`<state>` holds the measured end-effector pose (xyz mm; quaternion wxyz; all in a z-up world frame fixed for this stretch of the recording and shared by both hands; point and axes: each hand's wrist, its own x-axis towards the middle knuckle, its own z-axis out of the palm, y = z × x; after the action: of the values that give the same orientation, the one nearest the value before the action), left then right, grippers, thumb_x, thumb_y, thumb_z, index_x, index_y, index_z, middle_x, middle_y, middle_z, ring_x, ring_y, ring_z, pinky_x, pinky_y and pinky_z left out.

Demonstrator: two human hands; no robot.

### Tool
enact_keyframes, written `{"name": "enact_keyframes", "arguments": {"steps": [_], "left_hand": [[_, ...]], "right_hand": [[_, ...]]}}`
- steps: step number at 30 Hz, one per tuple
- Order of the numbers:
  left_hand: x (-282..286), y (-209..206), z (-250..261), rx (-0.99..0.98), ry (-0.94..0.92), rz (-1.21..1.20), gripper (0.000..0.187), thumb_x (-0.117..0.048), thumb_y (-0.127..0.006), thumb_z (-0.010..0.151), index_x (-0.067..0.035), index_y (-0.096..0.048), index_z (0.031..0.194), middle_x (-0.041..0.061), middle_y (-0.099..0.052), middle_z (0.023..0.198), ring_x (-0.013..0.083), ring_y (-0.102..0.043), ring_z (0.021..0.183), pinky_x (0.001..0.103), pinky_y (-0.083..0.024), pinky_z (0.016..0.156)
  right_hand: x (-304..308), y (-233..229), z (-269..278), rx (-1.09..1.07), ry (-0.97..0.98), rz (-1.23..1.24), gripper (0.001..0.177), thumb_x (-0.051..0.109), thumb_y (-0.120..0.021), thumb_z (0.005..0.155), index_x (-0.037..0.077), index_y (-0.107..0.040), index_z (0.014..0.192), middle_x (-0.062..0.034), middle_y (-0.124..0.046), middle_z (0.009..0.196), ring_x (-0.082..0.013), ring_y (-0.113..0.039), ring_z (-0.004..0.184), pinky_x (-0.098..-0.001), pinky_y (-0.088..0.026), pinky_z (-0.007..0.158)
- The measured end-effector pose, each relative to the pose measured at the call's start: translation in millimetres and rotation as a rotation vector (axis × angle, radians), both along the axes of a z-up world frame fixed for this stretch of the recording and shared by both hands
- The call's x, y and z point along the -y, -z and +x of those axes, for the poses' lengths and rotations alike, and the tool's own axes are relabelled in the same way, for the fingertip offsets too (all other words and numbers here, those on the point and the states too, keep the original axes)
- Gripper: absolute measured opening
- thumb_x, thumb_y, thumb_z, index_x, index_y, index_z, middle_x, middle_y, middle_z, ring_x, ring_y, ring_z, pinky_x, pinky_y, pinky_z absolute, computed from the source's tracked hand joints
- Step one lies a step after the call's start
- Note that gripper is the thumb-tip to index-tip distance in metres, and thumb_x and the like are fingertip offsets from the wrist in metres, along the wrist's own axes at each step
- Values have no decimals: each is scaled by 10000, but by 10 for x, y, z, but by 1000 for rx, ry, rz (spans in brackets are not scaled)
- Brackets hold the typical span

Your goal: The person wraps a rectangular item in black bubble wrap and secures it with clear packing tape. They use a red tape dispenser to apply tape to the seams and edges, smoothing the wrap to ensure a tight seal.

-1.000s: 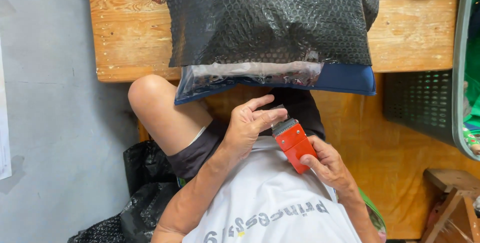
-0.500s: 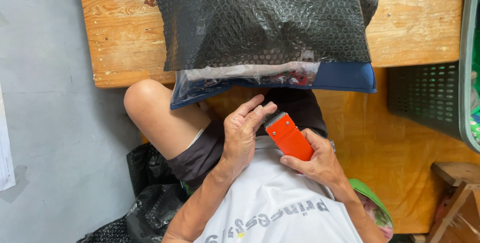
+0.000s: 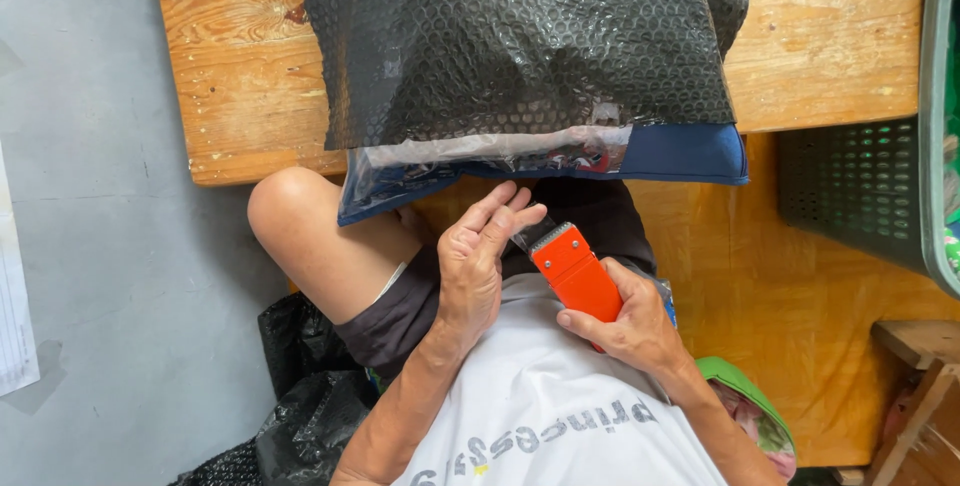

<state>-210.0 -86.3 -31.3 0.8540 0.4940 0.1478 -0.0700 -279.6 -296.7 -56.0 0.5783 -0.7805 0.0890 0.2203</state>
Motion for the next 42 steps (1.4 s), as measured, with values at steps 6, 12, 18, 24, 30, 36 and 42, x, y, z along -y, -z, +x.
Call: {"name": "enact_keyframes", "arguments": {"steps": [6, 12, 18, 24, 30, 36, 42], "left_hand": [[-87, -66, 12, 48, 23, -73, 752, -465, -208, 1126, 156, -467, 1462, 314, -737, 1118, 369, -430, 1454, 432, -267, 1252], [-70, -71, 12, 172, 110, -12, 887, -566, -130, 1090, 179, -404, 1488, 313, -722, 1166, 375, -390, 1478, 405, -255, 1258], [-123, 192, -10, 326, 174, 54, 1038, -717, -343, 998, 176, -326, 1527, 288, -742, 1149, 352, -398, 1483, 400, -271, 1254], [-45, -51, -29, 444, 217, 354, 985, -84, -894, 760, 41, -353, 1574, 211, -755, 1175, 297, -458, 1448, 480, -212, 1265], [36, 34, 30, 838, 135, 754, 561, -28, -785, 885, -11, -601, 1415, 93, -748, 1268, 305, -534, 1414, 618, -149, 1263], [186, 70, 204, 1050, 174, 781, 459, -52, -780, 895, -42, -668, 1339, 50, -789, 1162, 299, -609, 1337, 654, -131, 1258], [488, -89, 77, 1108, 240, 657, 499, -112, -784, 912, -12, -630, 1376, 13, -774, 1210, 310, -630, 1326, 674, -138, 1256]], "right_hand": [[-47, -244, 105, 29, -52, -56, 461, 208, -941, 614, 55, -735, 997, -179, -780, 782, -342, -765, 731, -447, -609, 609], [-39, -140, 60, -11, 0, -30, 491, 220, -956, 622, 61, -743, 1035, -171, -809, 852, -337, -775, 790, -444, -619, 676], [-97, -243, 152, -69, -21, -61, 491, 209, -945, 654, 40, -730, 1062, -192, -795, 882, -363, -770, 836, -465, -611, 688], [-149, -402, 281, -187, -22, -40, 490, 202, -945, 679, 32, -729, 1085, -221, -786, 919, -394, -754, 886, -461, -617, 750], [-142, -277, 212, -205, 22, 11, 462, 225, -971, 668, 54, -750, 1037, -163, -773, 845, -318, -732, 807, -414, -601, 698], [-72, -288, 120, -227, 178, 75, 365, 175, -966, 639, 62, -778, 930, -107, -741, 737, -244, -674, 694, -366, -572, 661], [180, -201, 210, -151, 479, -148, 315, 283, -938, 685, 94, -749, 851, -99, -686, 668, -207, -627, 646, -339, -529, 614]]}}
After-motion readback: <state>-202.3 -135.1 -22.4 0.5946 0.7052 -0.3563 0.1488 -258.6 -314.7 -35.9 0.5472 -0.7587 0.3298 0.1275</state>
